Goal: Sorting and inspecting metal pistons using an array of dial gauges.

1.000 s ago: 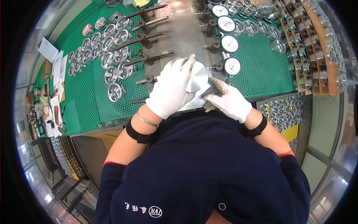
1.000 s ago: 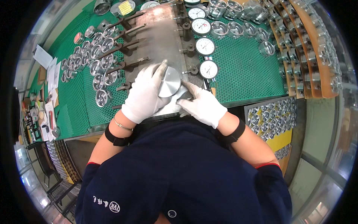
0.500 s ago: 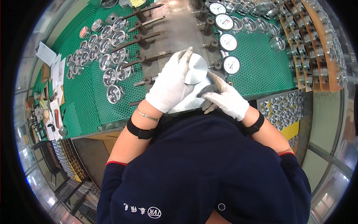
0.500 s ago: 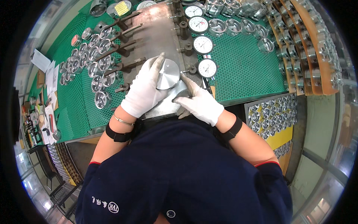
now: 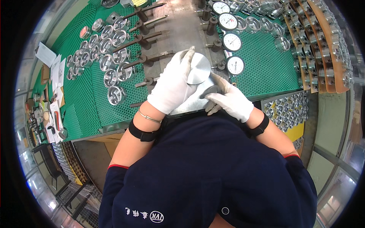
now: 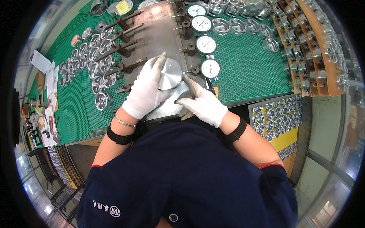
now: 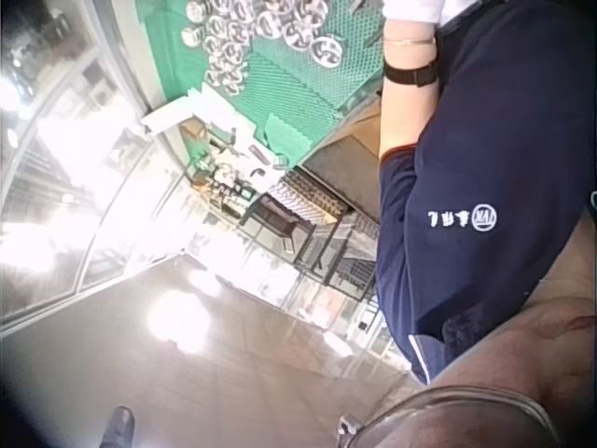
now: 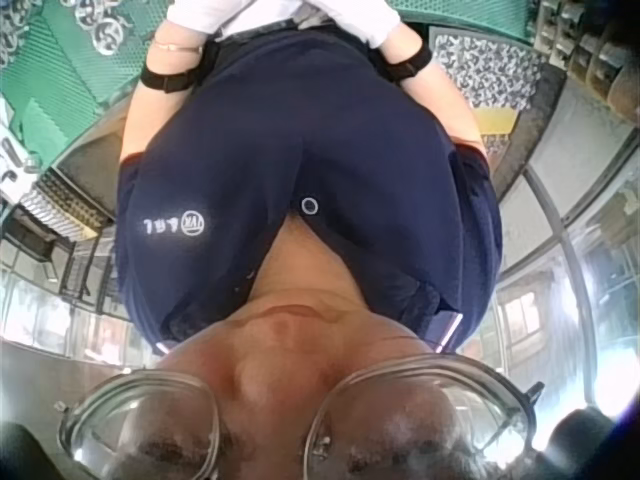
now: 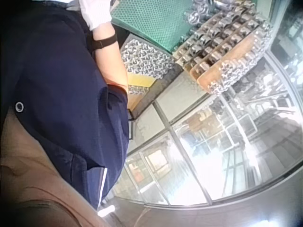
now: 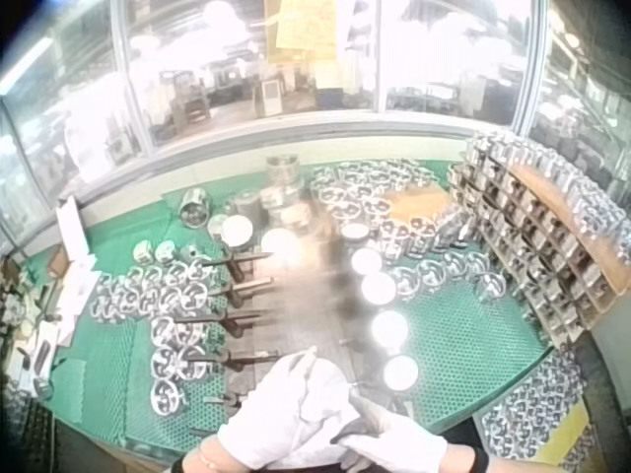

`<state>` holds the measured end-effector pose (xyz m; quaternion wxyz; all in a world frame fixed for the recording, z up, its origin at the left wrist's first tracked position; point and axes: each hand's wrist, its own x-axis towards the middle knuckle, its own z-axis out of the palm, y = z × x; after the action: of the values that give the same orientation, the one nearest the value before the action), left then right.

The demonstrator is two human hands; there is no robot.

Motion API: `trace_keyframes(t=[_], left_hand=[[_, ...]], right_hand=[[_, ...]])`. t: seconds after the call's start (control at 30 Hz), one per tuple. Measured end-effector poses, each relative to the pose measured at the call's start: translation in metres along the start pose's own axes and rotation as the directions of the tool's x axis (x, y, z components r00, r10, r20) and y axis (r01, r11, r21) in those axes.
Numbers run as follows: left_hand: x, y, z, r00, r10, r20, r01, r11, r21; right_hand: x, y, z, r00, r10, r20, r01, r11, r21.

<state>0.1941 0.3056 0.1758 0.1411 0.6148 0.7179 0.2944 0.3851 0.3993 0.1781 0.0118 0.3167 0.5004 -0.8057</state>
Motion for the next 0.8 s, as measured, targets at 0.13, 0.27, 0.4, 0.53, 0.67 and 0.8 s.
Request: trace_keyframes(t=[0.13,0.27,0.4,0.53,0.67,0.8], left_hand=[[0.000,0.000,0.000,1.000,-0.009,0.003,0.009,1.000,0.013],[0.002,0.000,0.002,0.999,0.037,-0.031,-0.037,0.999,0.017],[0.000,0.005,-0.001,0.999,0.028,-0.047,-0.028,1.000,-0.006],[-0.015,0.042,-0.041,0.881,-0.271,0.388,0.472,0.464,-0.749],[-0.035,0.010,-0.066,0.928,-0.274,-0.253,0.148,0.893,-0.424],[-0.105,-0.122,-0.084,0.765,-0.369,-0.527,0.506,0.851,0.138]], right_hand=[[0.001,0.001,-0.001,1.000,-0.007,0.003,0.007,1.000,-0.018],[0.007,0.014,-0.011,0.994,-0.110,0.001,0.108,0.972,-0.210],[-0.006,-0.006,-0.001,0.999,0.048,0.007,-0.048,0.999,0.003],[-0.014,-0.030,-0.006,0.976,-0.218,0.011,0.217,0.976,0.016],[-0.018,-0.052,-0.064,0.894,-0.368,-0.256,0.346,0.929,-0.131],[0.023,-0.022,-0.220,0.520,-0.727,-0.448,0.428,0.675,-0.601]])
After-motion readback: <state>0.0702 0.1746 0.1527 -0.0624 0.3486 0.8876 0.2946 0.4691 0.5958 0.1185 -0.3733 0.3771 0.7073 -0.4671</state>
